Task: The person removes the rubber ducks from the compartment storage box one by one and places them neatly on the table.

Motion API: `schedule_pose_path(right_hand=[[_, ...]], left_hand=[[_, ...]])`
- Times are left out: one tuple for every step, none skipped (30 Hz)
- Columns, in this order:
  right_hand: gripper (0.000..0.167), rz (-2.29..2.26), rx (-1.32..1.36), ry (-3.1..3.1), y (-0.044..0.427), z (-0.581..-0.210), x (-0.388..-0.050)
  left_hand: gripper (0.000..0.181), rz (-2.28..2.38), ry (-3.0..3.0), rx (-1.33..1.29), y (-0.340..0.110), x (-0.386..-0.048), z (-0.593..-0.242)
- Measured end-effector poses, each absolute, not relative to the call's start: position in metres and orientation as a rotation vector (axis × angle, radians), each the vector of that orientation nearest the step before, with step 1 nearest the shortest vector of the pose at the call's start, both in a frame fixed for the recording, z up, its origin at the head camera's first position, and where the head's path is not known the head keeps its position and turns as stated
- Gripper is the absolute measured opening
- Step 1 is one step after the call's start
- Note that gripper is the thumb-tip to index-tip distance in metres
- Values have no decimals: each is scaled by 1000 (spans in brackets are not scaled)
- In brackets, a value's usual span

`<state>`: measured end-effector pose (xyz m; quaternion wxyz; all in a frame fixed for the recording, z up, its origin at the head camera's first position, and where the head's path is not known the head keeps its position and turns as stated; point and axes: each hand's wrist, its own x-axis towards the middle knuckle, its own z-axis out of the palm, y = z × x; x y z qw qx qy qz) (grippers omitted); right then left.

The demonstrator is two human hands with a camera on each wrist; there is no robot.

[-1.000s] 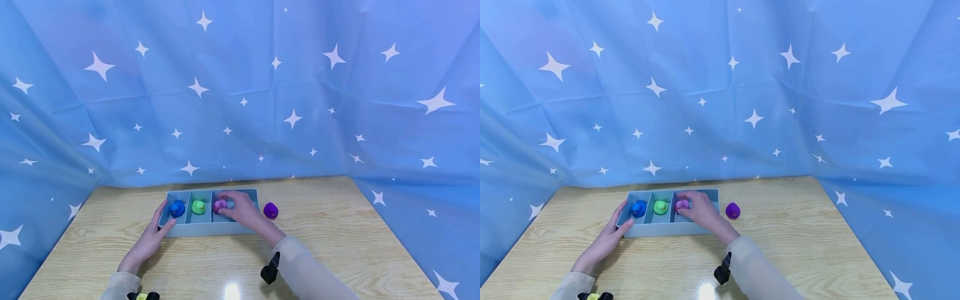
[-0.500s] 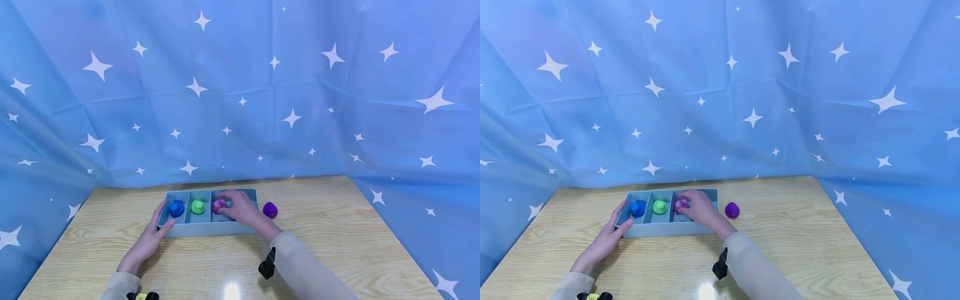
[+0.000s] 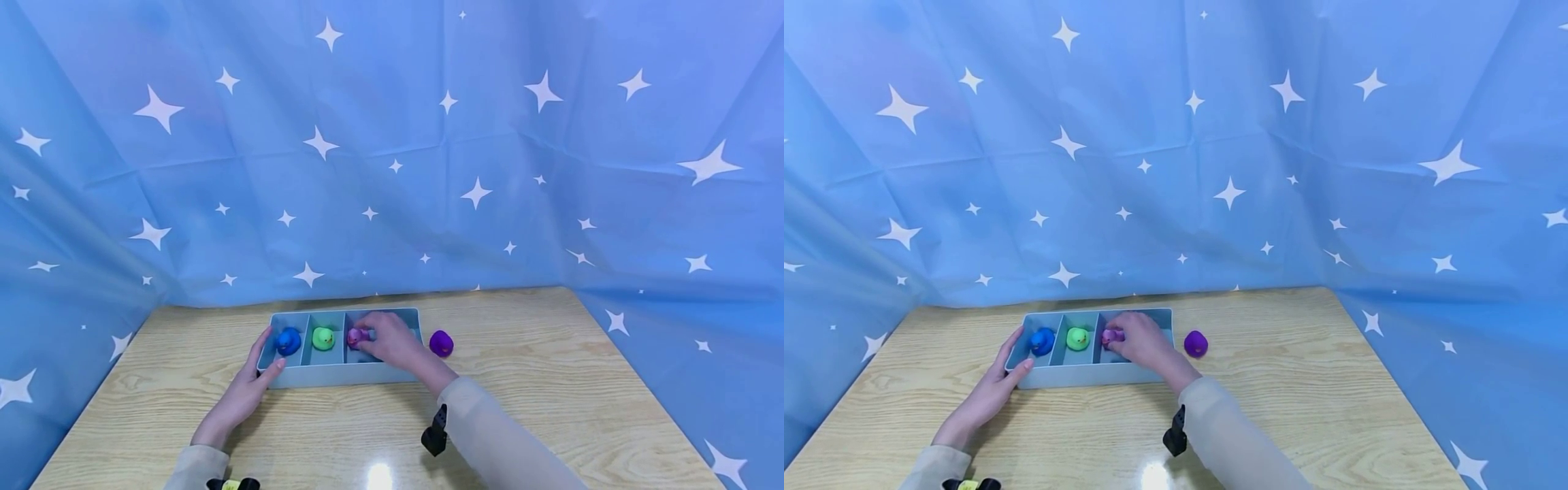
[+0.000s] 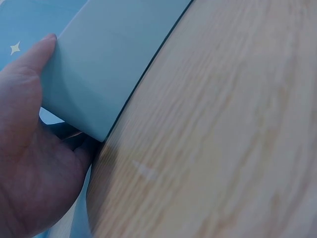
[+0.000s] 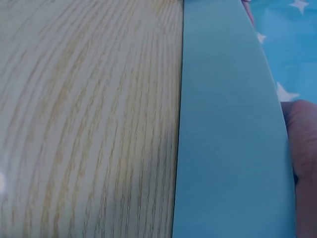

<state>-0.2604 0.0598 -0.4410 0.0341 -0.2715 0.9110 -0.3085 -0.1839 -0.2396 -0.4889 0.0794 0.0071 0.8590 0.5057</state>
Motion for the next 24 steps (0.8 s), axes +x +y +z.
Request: schedule_pose_path(right_hand=[[28, -934, -846, 2806, 60, -441, -261], [27, -920, -859, 2808, 59, -441, -261], [26, -905, -869, 2806, 59, -441, -261], [26, -884, -881, 2806, 59, -441, -261], [26, -870, -892, 2801, 59, -441, -262], [27, -852, -909, 2800, 59, -441, -262], [28, -835, -923, 2800, 59, -441, -264], [29, -817, -938, 2797, 59, -441, -264], [30, -802, -951, 2794, 59, -441, -265], [32, -794, -960, 2788, 59, -441, -266], [33, -790, -966, 2782, 59, -440, -267], [34, -784, -972, 2779, 59, -440, -268], [35, -781, -969, 2776, 59, -440, -269], [36, -780, -962, 2771, 59, -440, -270], [37, -786, -953, 2766, 59, -440, -270], [38, -795, -942, 2762, 59, -439, -271], [39, -798, -934, 2761, 58, -439, -272], [40, -799, -924, 2761, 57, -438, -272], [41, -797, -914, 2761, 57, -438, -272], [42, -791, -910, 2764, 56, -438, -272], [43, -783, -913, 2768, 55, -438, -272], [45, -773, -912, 2772, 55, -438, -272], [46, -756, -917, 2778, 54, -439, -273], [47, -749, -925, 2782, 54, -440, -273]], left_hand=[[76, 1516, 2570, 23, -240, -184, -489], [76, 1518, 2570, 24, -240, -184, -489], [76, 1519, 2569, 22, -240, -184, -489], [77, 1519, 2568, 20, -240, -184, -490], [77, 1517, 2568, 17, -240, -184, -490], [77, 1516, 2566, 14, -240, -184, -490], [77, 1515, 2564, 12, -240, -184, -490], [77, 1514, 2561, 8, -240, -184, -491], [77, 1512, 2559, 5, -240, -184, -491], [78, 1509, 2558, 3, -240, -184, -491], [78, 1509, 2557, 2, -240, -184, -491], [78, 1509, 2555, 1, -240, -184, -491], [78, 1510, 2555, 1, -240, -184, -491], [78, 1509, 2554, 0, -240, -183, -491], [78, 1509, 2555, 0, -240, -183, -491], [78, 1510, 2553, 0, -240, -183, -490], [78, 1512, 2551, -1, -239, -183, -490], [78, 1514, 2549, 1, -239, -183, -490], [78, 1515, 2549, 1, -239, -184, -489], [78, 1516, 2547, 0, -239, -184, -489], [78, 1517, 2546, 0, -239, -184, -488], [78, 1516, 2545, 0, -239, -184, -488], [78, 1514, 2546, 0, -239, -184, -488], [78, 1514, 2546, 0, -240, -184, -488]])
